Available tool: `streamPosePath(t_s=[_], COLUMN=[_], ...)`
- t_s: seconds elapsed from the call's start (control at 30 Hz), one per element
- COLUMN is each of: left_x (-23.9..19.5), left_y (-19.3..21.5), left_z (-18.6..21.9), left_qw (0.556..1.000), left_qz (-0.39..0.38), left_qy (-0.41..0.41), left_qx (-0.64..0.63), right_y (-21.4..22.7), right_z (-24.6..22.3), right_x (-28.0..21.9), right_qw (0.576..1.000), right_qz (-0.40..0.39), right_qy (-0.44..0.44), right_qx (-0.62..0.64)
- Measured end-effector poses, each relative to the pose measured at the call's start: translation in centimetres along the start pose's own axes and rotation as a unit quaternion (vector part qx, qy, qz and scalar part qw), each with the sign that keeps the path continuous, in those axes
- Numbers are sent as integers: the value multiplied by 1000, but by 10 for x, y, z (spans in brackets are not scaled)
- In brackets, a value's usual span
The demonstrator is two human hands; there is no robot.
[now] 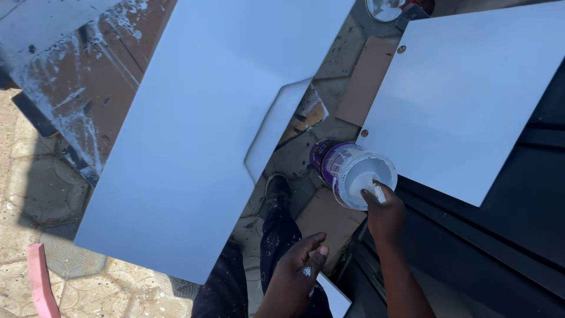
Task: The person applies white paint to rectangular boards using a cloth. They repeatedly dip the cloth into a paint bucket and wipe the surface of the boards, which are resting on a makeshift stand. The person also moves the boards to different positions, including leaning them against a door, to continue painting.
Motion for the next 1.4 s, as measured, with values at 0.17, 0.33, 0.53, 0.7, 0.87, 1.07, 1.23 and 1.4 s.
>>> streamPosePath(t_s=[0.17,0.33,0.53,0.7,0.87,1.07,1.23,1.4], left_x=[25,46,56,60,56,48,46,43], left_y=[-27,-41,-41,-43,-39,-33,-29,-21], left_z=[9,-5,-13,-19,-14,-8,-11,-21], left_qw=[997,995,994,994,992,993,994,993], left_qz=[27,46,75,80,85,99,92,116], left_qy=[23,18,59,64,69,61,59,28], left_qx=[72,83,56,43,59,31,23,11], right_y=[-37,-69,-86,-85,-58,-49,-57,-62], right_z=[26,87,114,117,70,119,129,126], right_x=[67,119,141,146,118,116,117,119], right_qw=[980,968,969,973,965,861,856,846], right_qz=[-45,-43,-54,-60,-78,-179,-198,-265], right_qy=[115,89,48,60,-241,-384,-379,-386], right_qx=[-155,-229,-234,-215,61,283,290,257])
Point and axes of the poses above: each hand's wrist, its own x-axis towards the middle knuckle, its own y-axis out of the back of the hand, z = x × y, the point moved 4 cm from there along x, towards the middle knuckle, and after that the axes turned 1 degree about x, right-handed, at the moved point
